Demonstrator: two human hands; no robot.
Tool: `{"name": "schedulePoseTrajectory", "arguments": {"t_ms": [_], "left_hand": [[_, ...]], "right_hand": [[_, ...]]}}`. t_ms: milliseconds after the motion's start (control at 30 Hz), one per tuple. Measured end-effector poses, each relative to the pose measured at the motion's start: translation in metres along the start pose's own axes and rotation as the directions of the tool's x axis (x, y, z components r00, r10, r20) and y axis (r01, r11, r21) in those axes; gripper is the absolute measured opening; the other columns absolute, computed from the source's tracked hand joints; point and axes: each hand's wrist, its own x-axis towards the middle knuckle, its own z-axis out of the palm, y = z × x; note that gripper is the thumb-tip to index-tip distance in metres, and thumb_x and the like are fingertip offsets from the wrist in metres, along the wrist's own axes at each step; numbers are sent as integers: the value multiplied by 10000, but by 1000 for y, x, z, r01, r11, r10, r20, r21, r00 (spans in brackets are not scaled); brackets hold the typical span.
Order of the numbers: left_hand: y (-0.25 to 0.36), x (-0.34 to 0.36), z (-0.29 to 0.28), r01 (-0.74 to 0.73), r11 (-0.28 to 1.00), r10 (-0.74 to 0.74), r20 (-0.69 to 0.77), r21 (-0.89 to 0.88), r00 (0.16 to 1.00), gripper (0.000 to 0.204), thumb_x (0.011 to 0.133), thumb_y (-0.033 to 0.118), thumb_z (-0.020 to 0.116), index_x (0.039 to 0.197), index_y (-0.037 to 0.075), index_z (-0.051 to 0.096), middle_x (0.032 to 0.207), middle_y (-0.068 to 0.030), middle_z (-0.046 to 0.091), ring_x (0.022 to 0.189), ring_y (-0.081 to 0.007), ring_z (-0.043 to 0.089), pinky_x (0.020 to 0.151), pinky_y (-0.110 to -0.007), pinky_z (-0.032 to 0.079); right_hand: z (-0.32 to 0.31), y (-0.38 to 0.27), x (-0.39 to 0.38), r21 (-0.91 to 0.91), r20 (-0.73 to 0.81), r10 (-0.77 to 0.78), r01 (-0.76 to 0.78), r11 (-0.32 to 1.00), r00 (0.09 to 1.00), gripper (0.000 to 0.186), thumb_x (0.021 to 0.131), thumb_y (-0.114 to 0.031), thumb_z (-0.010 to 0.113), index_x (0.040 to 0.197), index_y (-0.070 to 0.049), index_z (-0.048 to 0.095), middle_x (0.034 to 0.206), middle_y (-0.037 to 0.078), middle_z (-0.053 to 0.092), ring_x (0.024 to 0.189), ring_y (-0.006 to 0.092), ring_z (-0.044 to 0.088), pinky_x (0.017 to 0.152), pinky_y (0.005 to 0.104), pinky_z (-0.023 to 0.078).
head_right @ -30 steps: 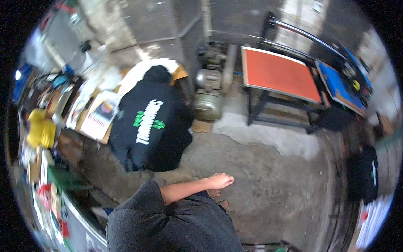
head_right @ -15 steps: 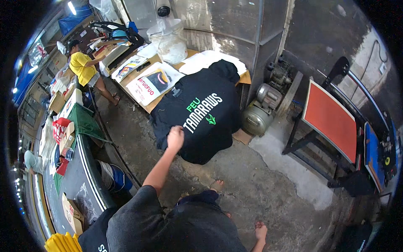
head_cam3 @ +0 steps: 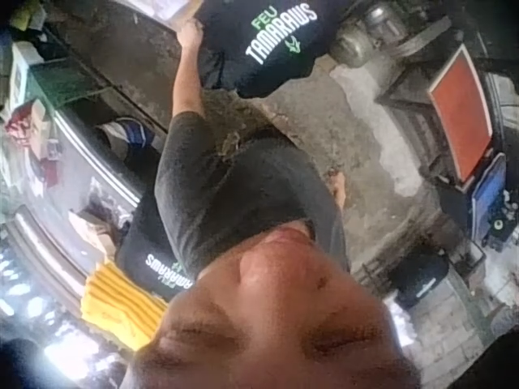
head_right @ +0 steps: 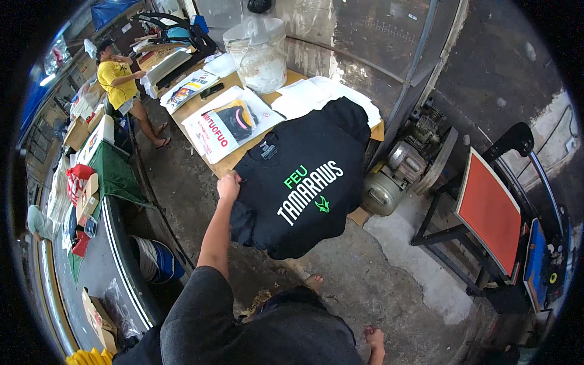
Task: Using a heat press machine to apply graphics to t-shirts in a workshop environment.
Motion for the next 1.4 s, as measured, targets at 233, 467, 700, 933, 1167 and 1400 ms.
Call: {"name": "schedulePoseTrajectory", "arguments": {"t_ms": [233,467,700,933,1167,1400], "left_hand": [[-47,9,-37,637,754,-599,-566,-161,566,154,778,86,551,928,96,587,981,-93,556,905,-278,573,737,-430,451],[3,-28,-25,-179,958,144,-164,-225,976,202,681,145,700,881,135,671,905,-37,614,922,-266,549,773,-387,416],[-10,-2,-20,115,993,-116,-254,-16,960,71,719,67,612,782,80,580,902,-57,578,880,-263,554,725,-399,421],[-56,-3,-31,462,880,-454,-482,-110,749,158,805,196,578,900,72,608,934,-105,602,901,-300,583,761,-427,446],[-18,-14,-21,416,902,-424,-54,-118,904,252,765,209,649,936,25,634,934,-176,644,894,-343,609,767,-422,474],[57,-56,-80,81,714,-192,-82,-696,978,214,880,203,506,858,6,587,815,-191,596,749,-320,595,648,-390,442]], "right_hand": [[-2,14,15,-119,-39,40,-45,992,998,240,789,-173,542,937,-18,649,719,130,655,668,240,653,604,342,492],[-2,-6,14,-311,-16,-123,112,944,992,278,776,-225,557,947,-24,643,724,147,647,677,289,650,651,382,493],[-25,-50,33,-225,70,-119,132,965,990,233,786,-112,542,984,-29,635,761,122,663,643,220,644,605,333,500],[-36,-10,63,-255,-27,-164,152,955,986,234,816,-78,532,1020,-3,617,824,123,671,587,182,640,577,311,505],[-33,-80,-4,-379,95,-53,85,921,994,284,772,-184,582,1032,-82,637,876,144,666,817,288,652,723,365,500],[-38,-139,-18,-314,-33,-303,278,908,952,323,795,-120,550,1107,-38,569,960,244,605,937,407,566,804,447,456]]}}
